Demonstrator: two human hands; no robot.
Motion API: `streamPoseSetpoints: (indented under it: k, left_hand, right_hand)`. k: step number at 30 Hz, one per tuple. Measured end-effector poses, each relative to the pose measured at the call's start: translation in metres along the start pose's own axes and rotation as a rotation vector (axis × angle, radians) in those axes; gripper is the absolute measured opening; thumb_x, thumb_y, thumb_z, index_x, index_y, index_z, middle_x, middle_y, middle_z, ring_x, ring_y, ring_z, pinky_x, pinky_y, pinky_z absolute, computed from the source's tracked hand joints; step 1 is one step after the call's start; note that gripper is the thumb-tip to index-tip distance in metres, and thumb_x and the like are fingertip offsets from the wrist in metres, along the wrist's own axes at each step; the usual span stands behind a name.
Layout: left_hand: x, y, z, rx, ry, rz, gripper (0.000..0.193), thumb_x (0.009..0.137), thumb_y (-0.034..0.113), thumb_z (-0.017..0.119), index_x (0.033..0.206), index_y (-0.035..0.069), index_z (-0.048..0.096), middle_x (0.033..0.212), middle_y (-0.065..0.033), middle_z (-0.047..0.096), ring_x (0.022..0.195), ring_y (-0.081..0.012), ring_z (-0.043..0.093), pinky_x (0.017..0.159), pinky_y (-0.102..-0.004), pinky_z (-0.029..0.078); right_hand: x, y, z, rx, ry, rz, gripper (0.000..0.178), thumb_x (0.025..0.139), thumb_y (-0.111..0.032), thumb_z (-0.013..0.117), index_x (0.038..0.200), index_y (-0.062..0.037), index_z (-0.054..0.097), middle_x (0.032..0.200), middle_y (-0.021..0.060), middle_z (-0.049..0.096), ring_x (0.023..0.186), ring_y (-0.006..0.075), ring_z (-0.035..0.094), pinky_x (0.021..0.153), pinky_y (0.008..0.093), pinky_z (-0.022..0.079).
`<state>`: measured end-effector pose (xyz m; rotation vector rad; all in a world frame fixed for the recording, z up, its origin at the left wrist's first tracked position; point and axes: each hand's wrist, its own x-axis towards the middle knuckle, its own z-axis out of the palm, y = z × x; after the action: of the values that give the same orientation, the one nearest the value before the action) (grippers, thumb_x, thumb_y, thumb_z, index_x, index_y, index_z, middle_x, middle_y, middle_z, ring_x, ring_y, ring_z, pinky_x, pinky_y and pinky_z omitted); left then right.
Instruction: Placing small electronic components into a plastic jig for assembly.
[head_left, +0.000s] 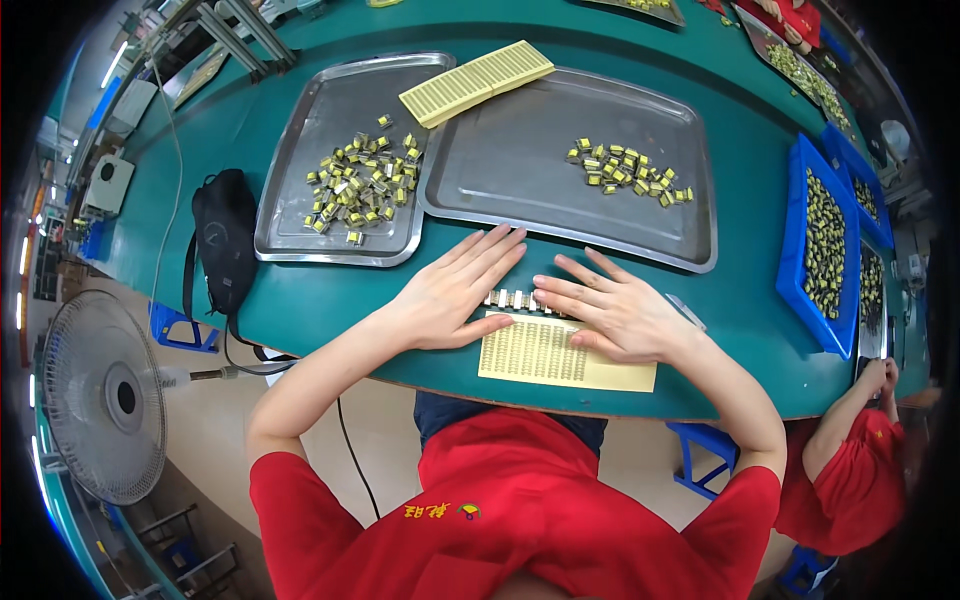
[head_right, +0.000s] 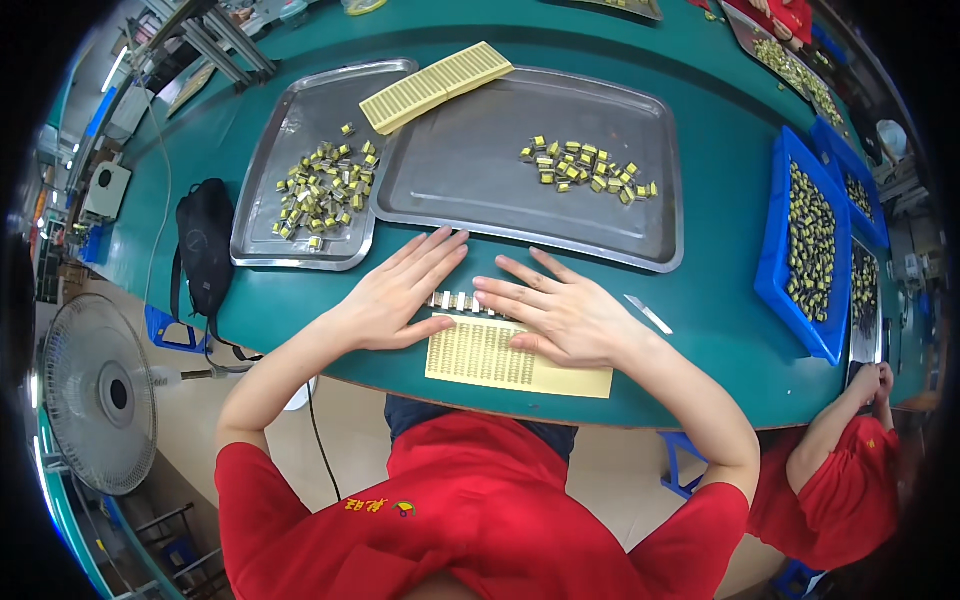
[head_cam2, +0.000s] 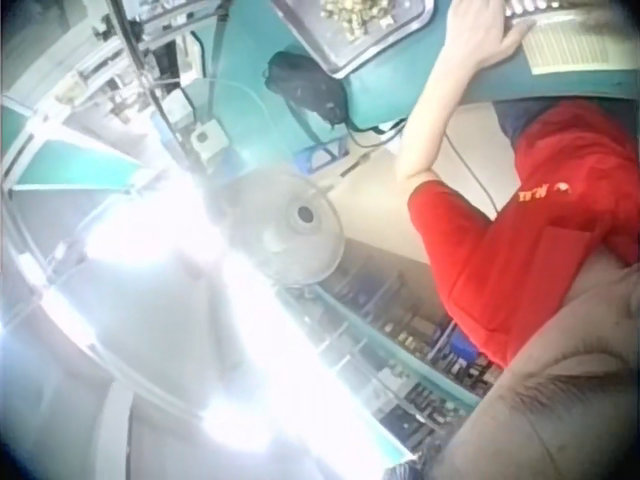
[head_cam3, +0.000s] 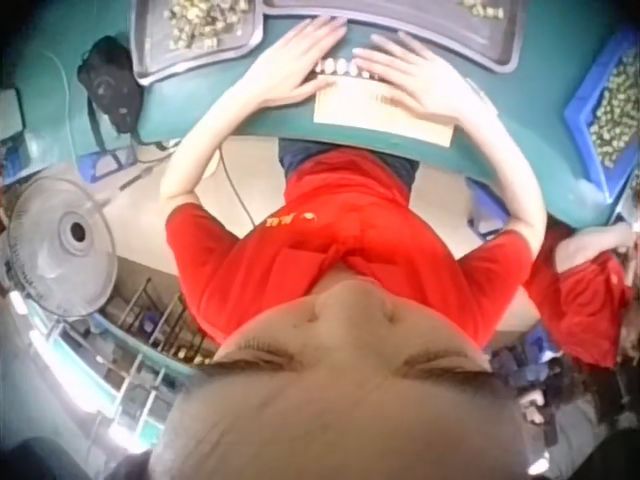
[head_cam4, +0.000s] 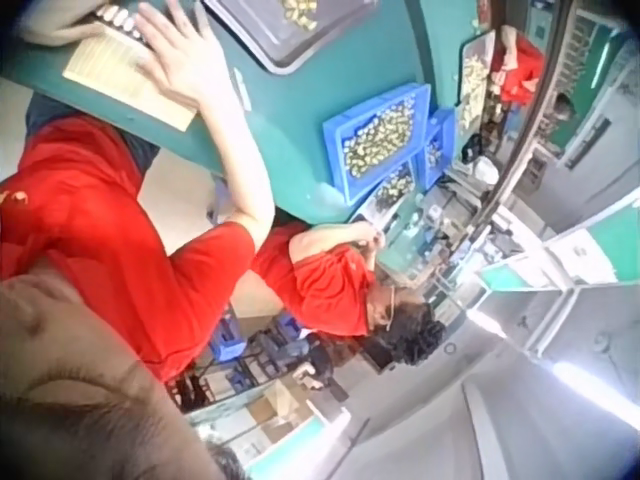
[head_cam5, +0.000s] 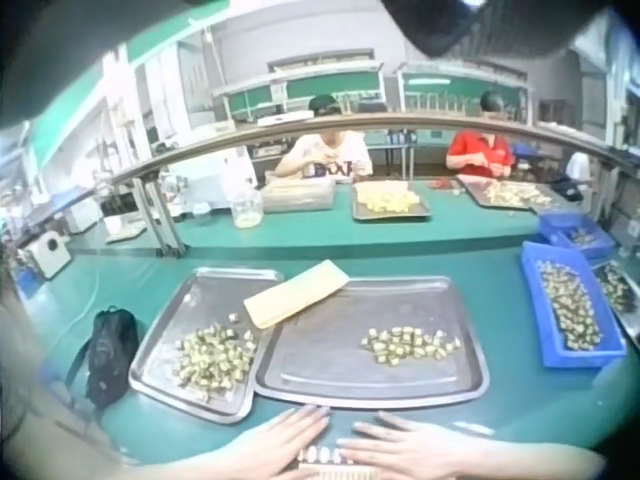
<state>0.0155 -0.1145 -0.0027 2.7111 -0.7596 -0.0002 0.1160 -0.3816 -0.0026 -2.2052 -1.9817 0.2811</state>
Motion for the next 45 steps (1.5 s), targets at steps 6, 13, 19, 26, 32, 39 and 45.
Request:
streamPoseSetpoints:
  k: [6,13,19,26,32,39,45]
  left_hand:
    - [0.011,-0.004,0.007,0.031,0.009,0.072,0.081,0.093,0.047,0.053,0.148,-0.005,0.026,0.156,-0.0214,0.026,0.147,-0.0341,0.020,0.120,-0.0460,0.019]
    - [0.022,-0.001,-0.003,-0.013,0.031,0.141,0.096,0.085,0.055,0.060,0.149,-0.006,0.022,0.157,-0.0230,0.023,0.147,-0.0365,0.020,0.120,-0.0465,0.019]
    - [0.030,-0.001,-0.010,0.002,0.156,0.174,0.087,0.084,0.049,0.065,0.145,-0.001,0.031,0.153,-0.0231,0.028,0.143,-0.0393,0.029,0.117,-0.0497,0.025]
    - [-0.015,0.055,-0.107,-0.009,1.370,0.740,0.058,0.074,0.039,0.079,0.117,0.011,0.052,0.108,-0.0087,0.054,0.096,-0.0296,0.062,0.079,-0.0460,0.050]
    - [-0.065,0.129,-0.166,0.070,1.587,0.873,0.030,0.091,0.031,0.055,0.108,0.009,0.065,0.088,0.0050,0.061,0.085,-0.0130,0.052,0.077,-0.0294,0.037]
    - [-0.033,0.147,-0.176,-0.132,1.600,0.797,0.023,0.091,0.024,0.048,0.097,0.010,0.066,0.085,0.0045,0.059,0.073,-0.0135,0.047,0.072,-0.0301,0.038]
    - [-0.035,0.146,-0.185,-0.121,1.671,0.937,0.024,0.092,0.024,0.049,0.099,0.008,0.065,0.089,0.0018,0.060,0.079,-0.0152,0.049,0.076,-0.0316,0.039]
  right_hand:
    - [-0.002,-0.001,0.010,-0.003,0.009,-0.003,0.059,0.101,-0.043,0.038,0.150,-0.0119,0.032,0.157,0.0070,0.030,0.146,0.0279,0.025,0.120,0.0496,0.017]
    - [0.009,-0.008,0.003,0.046,0.046,-0.026,0.062,0.100,-0.045,0.039,0.150,-0.0098,0.032,0.156,0.0103,0.031,0.147,0.0289,0.022,0.121,0.0487,0.016]
    - [0.017,-0.010,0.008,0.052,0.108,-0.023,0.061,0.100,-0.043,0.043,0.150,-0.0092,0.032,0.156,0.0109,0.030,0.147,0.0292,0.022,0.120,0.0488,0.019]
    - [-0.012,-0.042,-0.094,0.084,0.937,-0.084,0.022,0.079,-0.004,0.068,0.100,-0.0009,0.068,0.094,0.0114,0.068,0.087,0.0291,0.065,0.076,0.0379,0.051]
    - [-0.020,-0.101,-0.168,0.240,1.187,-0.275,0.013,0.090,-0.015,0.067,0.097,-0.0038,0.066,0.084,0.0073,0.065,0.073,0.0236,0.062,0.059,0.0285,0.050]
    - [-0.100,-0.106,-0.137,0.168,1.276,-0.446,0.014,0.091,-0.014,0.065,0.100,-0.0033,0.065,0.090,0.0078,0.064,0.079,0.0237,0.060,0.064,0.0301,0.049]
    - [-0.016,-0.124,-0.196,-0.029,1.301,-0.584,0.015,0.092,-0.014,0.063,0.102,-0.0028,0.064,0.094,0.0083,0.063,0.084,0.0237,0.059,0.069,0.0314,0.047]
